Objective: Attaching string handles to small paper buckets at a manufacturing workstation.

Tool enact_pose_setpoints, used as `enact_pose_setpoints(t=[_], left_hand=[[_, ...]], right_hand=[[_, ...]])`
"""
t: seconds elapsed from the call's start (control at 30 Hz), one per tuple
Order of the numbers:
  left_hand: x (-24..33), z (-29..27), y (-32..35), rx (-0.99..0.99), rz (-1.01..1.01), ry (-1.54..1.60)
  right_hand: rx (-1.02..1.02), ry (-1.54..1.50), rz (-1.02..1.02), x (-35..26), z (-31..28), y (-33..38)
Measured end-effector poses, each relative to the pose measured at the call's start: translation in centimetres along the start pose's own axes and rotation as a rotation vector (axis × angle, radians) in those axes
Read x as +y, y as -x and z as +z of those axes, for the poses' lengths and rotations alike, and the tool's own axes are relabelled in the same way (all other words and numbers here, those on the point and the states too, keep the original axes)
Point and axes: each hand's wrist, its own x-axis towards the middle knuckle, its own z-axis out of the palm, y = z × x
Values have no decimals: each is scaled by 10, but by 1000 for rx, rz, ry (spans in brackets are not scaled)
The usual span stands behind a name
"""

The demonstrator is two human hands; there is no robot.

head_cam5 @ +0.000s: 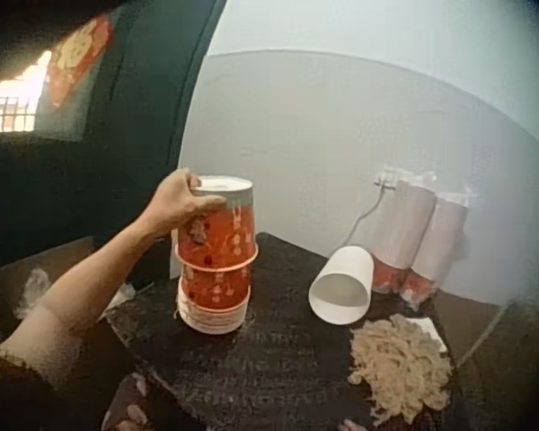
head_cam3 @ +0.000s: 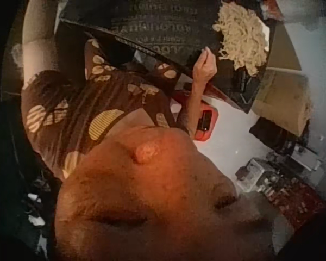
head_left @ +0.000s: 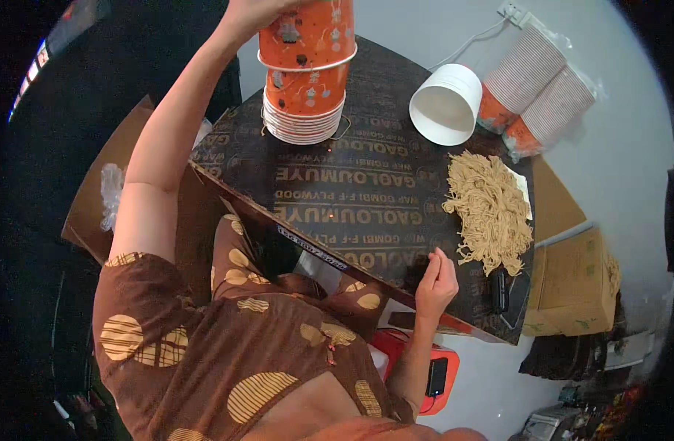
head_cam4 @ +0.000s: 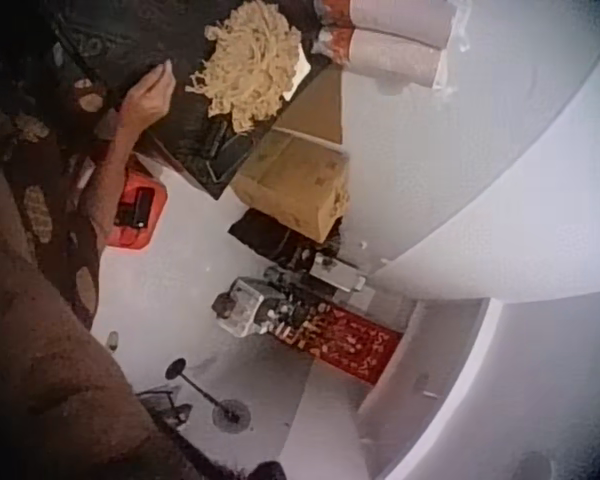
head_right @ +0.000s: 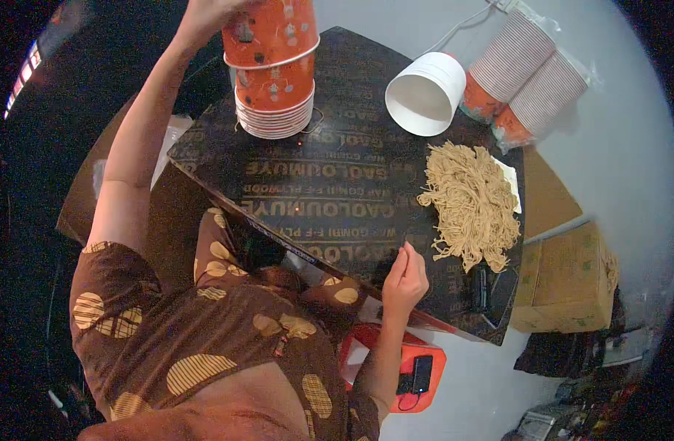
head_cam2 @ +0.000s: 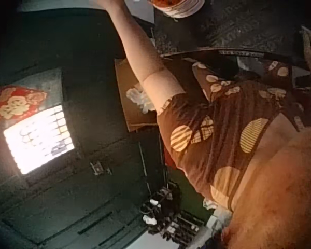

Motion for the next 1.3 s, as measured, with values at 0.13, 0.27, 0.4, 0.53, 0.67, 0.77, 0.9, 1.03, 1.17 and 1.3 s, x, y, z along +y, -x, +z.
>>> enact_pose_setpoints(t=[0.13,0.27,0.4,0.53,0.67,0.77,0.9,1.03,1.17,1.3], left_hand=[[-30,19,-6,-22,20,-39],[-50,29,6,-223,121,46],[-95,42,16,-230,390,-135],[-46,39,33,-153,299,-701],[-2,73,62,188,807,-380],[12,138,70,-56,867,-92],[26,232,60,-192,838,-29],[25,304,31,-161,885,-55],[25,341,19,-115,880,-115],[20,351,16,-105,858,-145]], right_hand=[[-26,70,-39,-1,0,2],[7,102,-81,-1,2,2],[-6,147,-92,-6,4,0],[-2,169,-103,-7,3,0],[-4,194,-108,-9,3,-1],[-3,190,-103,-10,2,-1],[-19,200,-92,-11,0,-1],[-24,195,-105,-7,4,0],[-36,189,-78,-10,2,-1],[-36,202,-68,-11,2,-1]])
